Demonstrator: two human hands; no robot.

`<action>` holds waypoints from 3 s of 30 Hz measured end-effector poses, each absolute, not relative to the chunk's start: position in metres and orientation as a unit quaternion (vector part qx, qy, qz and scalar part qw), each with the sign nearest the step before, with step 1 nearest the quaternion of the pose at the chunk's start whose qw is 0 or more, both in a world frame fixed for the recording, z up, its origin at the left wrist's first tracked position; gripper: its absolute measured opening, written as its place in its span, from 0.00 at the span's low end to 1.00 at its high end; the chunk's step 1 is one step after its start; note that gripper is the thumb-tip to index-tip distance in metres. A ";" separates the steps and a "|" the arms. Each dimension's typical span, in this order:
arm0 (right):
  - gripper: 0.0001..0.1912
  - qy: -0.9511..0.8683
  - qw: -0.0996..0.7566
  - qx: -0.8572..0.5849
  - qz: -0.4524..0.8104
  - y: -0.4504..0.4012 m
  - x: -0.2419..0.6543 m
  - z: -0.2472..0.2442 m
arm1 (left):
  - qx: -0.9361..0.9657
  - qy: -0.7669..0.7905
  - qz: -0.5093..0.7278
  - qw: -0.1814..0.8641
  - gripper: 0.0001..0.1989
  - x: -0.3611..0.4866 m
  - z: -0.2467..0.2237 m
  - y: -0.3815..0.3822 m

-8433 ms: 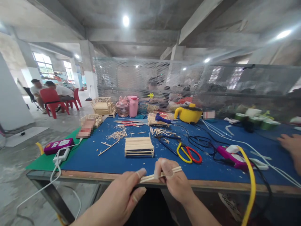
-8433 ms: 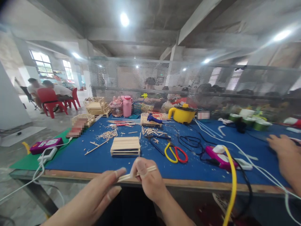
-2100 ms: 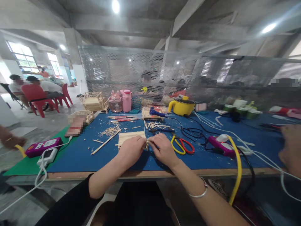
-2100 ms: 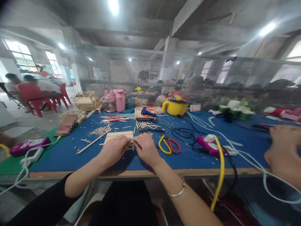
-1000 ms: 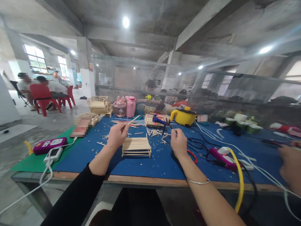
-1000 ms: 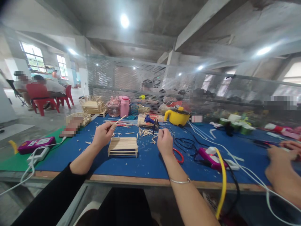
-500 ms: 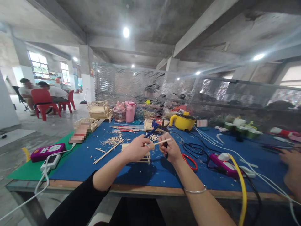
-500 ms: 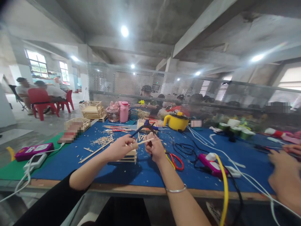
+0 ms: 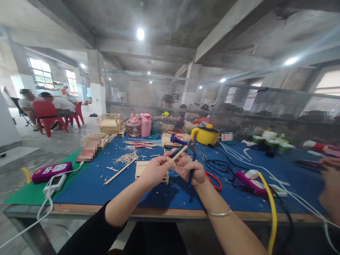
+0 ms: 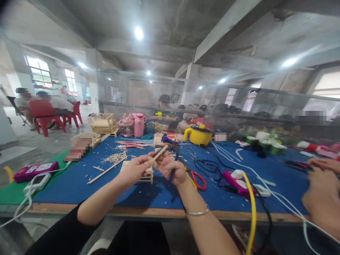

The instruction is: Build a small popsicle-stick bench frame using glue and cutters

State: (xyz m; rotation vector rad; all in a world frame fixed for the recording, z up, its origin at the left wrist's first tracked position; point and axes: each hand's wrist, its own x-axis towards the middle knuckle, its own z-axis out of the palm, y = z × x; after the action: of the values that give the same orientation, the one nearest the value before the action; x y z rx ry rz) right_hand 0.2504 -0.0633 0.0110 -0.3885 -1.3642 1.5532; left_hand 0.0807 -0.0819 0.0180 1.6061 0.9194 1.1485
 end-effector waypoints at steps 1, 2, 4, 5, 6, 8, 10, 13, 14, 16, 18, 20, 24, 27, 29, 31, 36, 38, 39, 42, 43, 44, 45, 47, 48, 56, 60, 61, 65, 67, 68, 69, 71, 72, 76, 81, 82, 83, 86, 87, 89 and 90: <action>0.29 -0.572 0.508 -0.176 0.619 -0.059 0.253 0.010 | 0.654 0.399 0.499 0.405 0.14 0.075 0.021 -0.078; 0.29 -0.584 0.522 -0.201 0.588 -0.055 0.256 0.008 | 0.656 0.422 0.528 0.336 0.14 0.069 0.023 -0.073; 0.29 -0.623 0.538 -0.284 0.492 -0.046 0.262 0.003 | 0.677 0.441 0.544 0.227 0.15 0.058 0.026 -0.062; 0.30 -0.649 0.536 -0.333 0.426 -0.042 0.263 0.000 | 0.696 0.435 0.538 0.194 0.15 0.055 0.025 -0.058; 0.32 -0.676 0.527 -0.377 0.352 -0.039 0.263 -0.004 | 0.711 0.427 0.530 0.177 0.15 0.053 0.023 -0.054; 0.34 -0.731 0.488 -0.428 0.211 -0.037 0.261 -0.009 | 0.730 0.414 0.518 0.163 0.15 0.054 0.014 -0.049; 0.34 -0.773 0.445 -0.439 0.111 -0.038 0.256 -0.012 | 0.732 0.411 0.520 0.156 0.15 0.057 0.006 -0.047; 0.35 -0.797 0.405 -0.445 0.047 -0.042 0.251 -0.011 | 0.731 0.408 0.528 0.145 0.15 0.061 0.001 -0.051; 0.35 -0.797 0.399 -0.451 0.040 -0.044 0.250 -0.011 | 0.731 0.406 0.530 0.142 0.15 0.061 0.001 -0.053; 0.35 -0.795 0.390 -0.463 0.041 -0.045 0.250 -0.011 | 0.730 0.406 0.533 0.137 0.15 0.061 0.004 -0.056; 0.35 -0.793 0.386 -0.469 0.048 -0.045 0.251 -0.012 | 0.731 0.409 0.531 0.127 0.16 0.061 0.006 -0.059; 0.35 -0.794 0.388 -0.465 0.054 -0.045 0.252 -0.013 | 0.740 0.410 0.521 0.113 0.16 0.061 0.007 -0.061; 0.36 -0.796 0.395 -0.452 0.074 -0.046 0.250 -0.015 | 0.769 0.403 0.487 0.096 0.15 0.062 0.004 -0.061; 0.33 -0.791 0.409 -0.447 0.088 -0.047 0.249 -0.014 | 0.775 0.404 0.477 0.090 0.16 0.063 0.002 -0.060; 0.31 -0.785 0.417 -0.450 0.093 -0.048 0.249 -0.013 | 0.777 0.404 0.475 0.089 0.16 0.064 0.003 -0.060; 0.30 -0.782 0.418 -0.453 0.092 -0.048 0.249 -0.013 | 0.779 0.403 0.472 0.090 0.16 0.064 0.004 -0.061; 0.29 -0.774 0.422 -0.463 0.091 -0.049 0.249 -0.014 | 0.786 0.396 0.463 0.101 0.16 0.063 0.006 -0.062; 0.27 -0.783 0.414 -0.455 0.089 -0.051 0.248 -0.014 | 0.791 0.385 0.461 0.115 0.16 0.063 0.006 -0.063; 0.25 -0.790 0.408 -0.450 0.085 -0.051 0.248 -0.014 | 0.794 0.378 0.460 0.122 0.15 0.062 0.006 -0.063; 0.21 -0.802 0.396 -0.442 0.064 -0.053 0.246 -0.014 | 0.802 0.383 0.444 0.116 0.16 0.062 0.007 -0.064; 0.20 -0.803 0.397 -0.442 0.055 -0.054 0.245 -0.014 | 0.802 0.398 0.434 0.104 0.18 0.062 0.008 -0.064; 0.20 -0.802 0.399 -0.442 0.043 -0.054 0.244 -0.014 | 0.800 0.416 0.423 0.090 0.20 0.062 0.009 -0.065; 0.20 -0.800 0.403 -0.443 0.029 -0.054 0.244 -0.014 | 0.797 0.435 0.413 0.077 0.22 0.063 0.010 -0.065; 0.19 -0.788 0.411 -0.458 -0.021 -0.054 0.243 -0.014 | 0.787 0.468 0.397 0.060 0.23 0.066 0.013 -0.066; 0.19 -0.775 0.412 -0.475 -0.060 -0.054 0.243 -0.014 | 0.781 0.481 0.393 0.057 0.22 0.068 0.014 -0.066; 0.18 -0.741 0.410 -0.520 -0.113 -0.053 0.247 -0.014 | 0.775 0.492 0.393 0.044 0.19 0.078 0.017 -0.065; 0.20 -0.812 0.411 -0.402 0.102 -0.050 0.251 -0.014 | 0.820 0.417 0.391 -0.032 0.23 0.057 0.013 -0.065; 0.19 -0.813 0.418 -0.380 0.140 -0.049 0.254 -0.013 | 0.827 0.398 0.395 -0.042 0.24 0.049 0.012 -0.065; 0.16 -0.738 0.459 -0.488 0.078 -0.039 0.268 -0.011 | 0.788 0.386 0.477 -0.046 0.18 0.020 0.009 -0.066; 0.17 -0.684 0.408 -0.605 -0.010 -0.032 0.274 -0.015 | 0.759 0.390 0.520 -0.041 0.16 0.013 0.006 -0.063; 0.19 -0.664 0.374 -0.646 -0.034 -0.028 0.276 -0.018 | 0.751 0.391 0.530 -0.041 0.17 0.011 0.004 -0.061; 0.21 -0.653 0.346 -0.673 -0.042 -0.025 0.278 -0.021 | 0.748 0.395 0.532 -0.045 0.19 0.012 0.001 -0.058; 0.31 -0.640 0.329 -0.694 -0.039 -0.019 0.277 -0.024 | 0.749 0.408 0.519 -0.059 0.21 0.015 -0.005 -0.054; 0.36 -0.635 0.341 -0.691 -0.045 -0.018 0.276 -0.024 | 0.753 0.414 0.507 -0.066 0.22 0.017 -0.008 -0.052; 0.32 -0.631 0.473 -0.601 -0.130 -0.024 0.266 -0.014 | 0.780 0.407 0.467 -0.088 0.24 0.025 -0.016 -0.051; 0.16 -0.787 0.440 -0.424 -0.088 -0.054 0.246 -0.005 | 0.809 0.390 0.420 -0.125 0.19 0.032 -0.026 -0.058; 0.14 -0.825 0.402 -0.388 -0.082 -0.060 0.241 -0.005 | 0.820 0.375 0.409 -0.140 0.19 0.034 -0.028 -0.059; 0.12 -0.856 0.363 -0.359 -0.083 -0.065 0.237 -0.006 | 0.833 0.355 0.396 -0.153 0.20 0.036 -0.029 -0.060; 0.13 -0.894 0.294 -0.326 -0.089 -0.076 0.231 -0.006 | 0.863 0.300 0.366 -0.175 0.21 0.040 -0.025 -0.067; 0.13 -0.893 0.292 -0.331 -0.086 -0.079 0.231 -0.006 | 0.870 0.293 0.355 -0.179 0.20 0.040 -0.022 -0.072; 0.12 -0.882 0.308 -0.350 -0.074 -0.082 0.236 -0.008 | 0.865 0.308 0.351 -0.185 0.18 0.036 -0.016 -0.083; 0.11 -0.871 0.323 -0.364 -0.066 -0.084 0.239 -0.010 | 0.850 0.334 0.364 -0.184 0.18 0.032 -0.014 -0.090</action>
State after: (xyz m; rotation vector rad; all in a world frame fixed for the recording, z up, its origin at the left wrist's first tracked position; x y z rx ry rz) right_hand 0.2392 -0.0839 -0.0100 -0.9560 -2.2869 -0.1730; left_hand 0.0324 -0.0898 -0.0145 3.0363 1.1933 1.3011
